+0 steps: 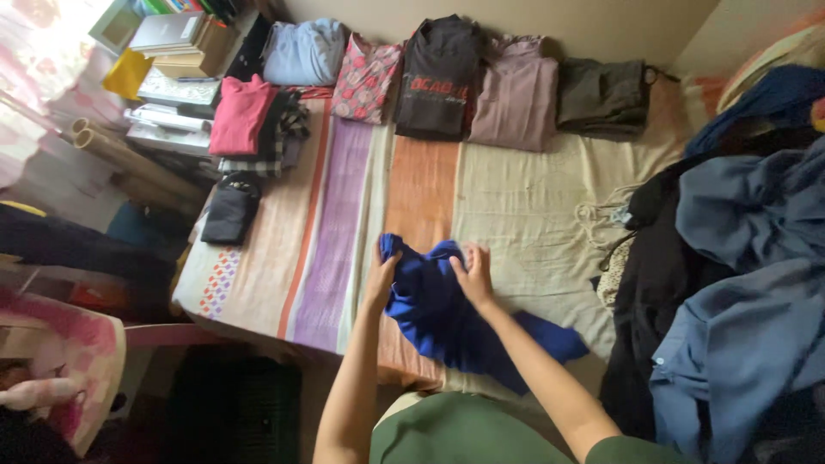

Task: The person folds a blue skirt and a striped shirt on a bed, then places them into a row of other folded clothes.

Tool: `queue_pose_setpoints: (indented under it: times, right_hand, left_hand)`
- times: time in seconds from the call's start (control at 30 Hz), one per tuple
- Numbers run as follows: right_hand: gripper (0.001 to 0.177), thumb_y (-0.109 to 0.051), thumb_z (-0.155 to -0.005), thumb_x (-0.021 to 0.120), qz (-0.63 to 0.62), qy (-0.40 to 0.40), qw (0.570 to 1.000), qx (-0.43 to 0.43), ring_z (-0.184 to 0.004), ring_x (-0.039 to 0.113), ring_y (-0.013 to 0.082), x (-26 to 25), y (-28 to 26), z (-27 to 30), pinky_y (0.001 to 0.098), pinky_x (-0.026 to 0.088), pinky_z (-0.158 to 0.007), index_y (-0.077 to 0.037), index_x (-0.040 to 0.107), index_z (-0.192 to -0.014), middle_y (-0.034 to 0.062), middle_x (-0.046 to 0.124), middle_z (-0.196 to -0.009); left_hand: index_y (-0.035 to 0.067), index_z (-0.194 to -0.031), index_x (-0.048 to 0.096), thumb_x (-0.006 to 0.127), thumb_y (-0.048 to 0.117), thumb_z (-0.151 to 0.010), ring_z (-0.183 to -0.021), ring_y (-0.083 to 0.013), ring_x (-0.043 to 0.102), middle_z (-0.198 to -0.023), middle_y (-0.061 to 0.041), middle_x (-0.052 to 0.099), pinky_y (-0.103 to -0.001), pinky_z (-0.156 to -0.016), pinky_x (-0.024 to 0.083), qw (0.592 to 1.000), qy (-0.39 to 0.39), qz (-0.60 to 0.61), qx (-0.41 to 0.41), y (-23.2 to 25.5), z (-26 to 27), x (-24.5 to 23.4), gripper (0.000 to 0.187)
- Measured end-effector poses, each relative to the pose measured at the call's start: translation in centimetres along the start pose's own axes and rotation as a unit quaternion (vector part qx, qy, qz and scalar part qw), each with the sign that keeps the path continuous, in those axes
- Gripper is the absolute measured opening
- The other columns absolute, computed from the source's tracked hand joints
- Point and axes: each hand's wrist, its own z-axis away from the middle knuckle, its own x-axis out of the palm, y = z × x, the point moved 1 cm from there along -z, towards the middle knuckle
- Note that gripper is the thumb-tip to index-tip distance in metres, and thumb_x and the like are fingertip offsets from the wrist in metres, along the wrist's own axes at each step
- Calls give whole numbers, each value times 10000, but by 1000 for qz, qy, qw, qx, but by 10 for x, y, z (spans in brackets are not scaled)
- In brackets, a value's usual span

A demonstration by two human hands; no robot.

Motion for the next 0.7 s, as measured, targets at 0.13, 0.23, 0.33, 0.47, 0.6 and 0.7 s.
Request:
queue_pose_setpoints:
  times: [0.13, 0.23, 0.33, 0.47, 0.6, 0.7]
  right_hand:
    - [344, -264, -934, 730, -146, -83, 984, 55, -815, 611, 211, 46, 29, 35, 360, 549, -747, -61, 600, -1180, 111, 620, -947]
    - [299, -339, -1094, 533, -222, -22, 973, 62, -919, 663, 179, 48, 61, 21, 298, 569, -829, -87, 644, -1210, 89, 673, -1073]
    - [354, -543, -1005, 418, -353, -116, 766, 525, -862, 660, 251, -7, -38, -13, 404, 535, -746, -259, 504, -1197, 20, 612, -1046]
    - [365, -326, -829, 697, -324, -141, 833, 426, -885, 686, 246, 28, 13, -5, 461, 589, -797, -172, 550, -1125, 65, 664, -1002]
    - [298, -256, -866, 770, -425, -83, 818, 379, -908, 675, 259, 75, 108, 28, 472, 577, -854, -87, 605, -1047, 97, 684, -951]
    - [180, -202, -811, 683, -629, -74, 598, 491, -839, 726, 300, 71, 74, 44, 464, 629, -824, -105, 649, -958, 108, 718, -897]
  left_hand:
    - [139, -1488, 450, 678, 200, -904, -1090, -201, 535, -1247, -74, 607, -349, -926, 421, 999, -9, 30, -38, 42, -1, 4, 631]
    - [134, -1380, 618, 652, 162, -892, -979, -236, 599, -1111, -86, 700, -385, -859, 489, 992, -119, 6, -51, 30, -6, -2, 490]
    - [162, -1217, 742, 673, 63, -727, -1080, -283, 617, -1098, -130, 697, -400, -970, 524, 935, -275, -189, 118, 17, 5, 5, 504]
    - [185, -1119, 789, 788, 108, -611, -1237, -380, 581, -1263, -161, 661, -478, -1071, 467, 762, -461, -319, 324, -10, 53, 22, 514]
    - [117, -1252, 735, 884, 416, -861, -1302, -340, 605, -1381, -155, 654, -446, -1159, 455, 781, -535, -236, 220, -30, 78, 22, 514]
    - [7, -1364, 534, 904, 508, -694, -1256, -325, 584, -1318, -202, 600, -416, -1084, 472, 955, -240, -165, 61, -40, 86, 40, 915]
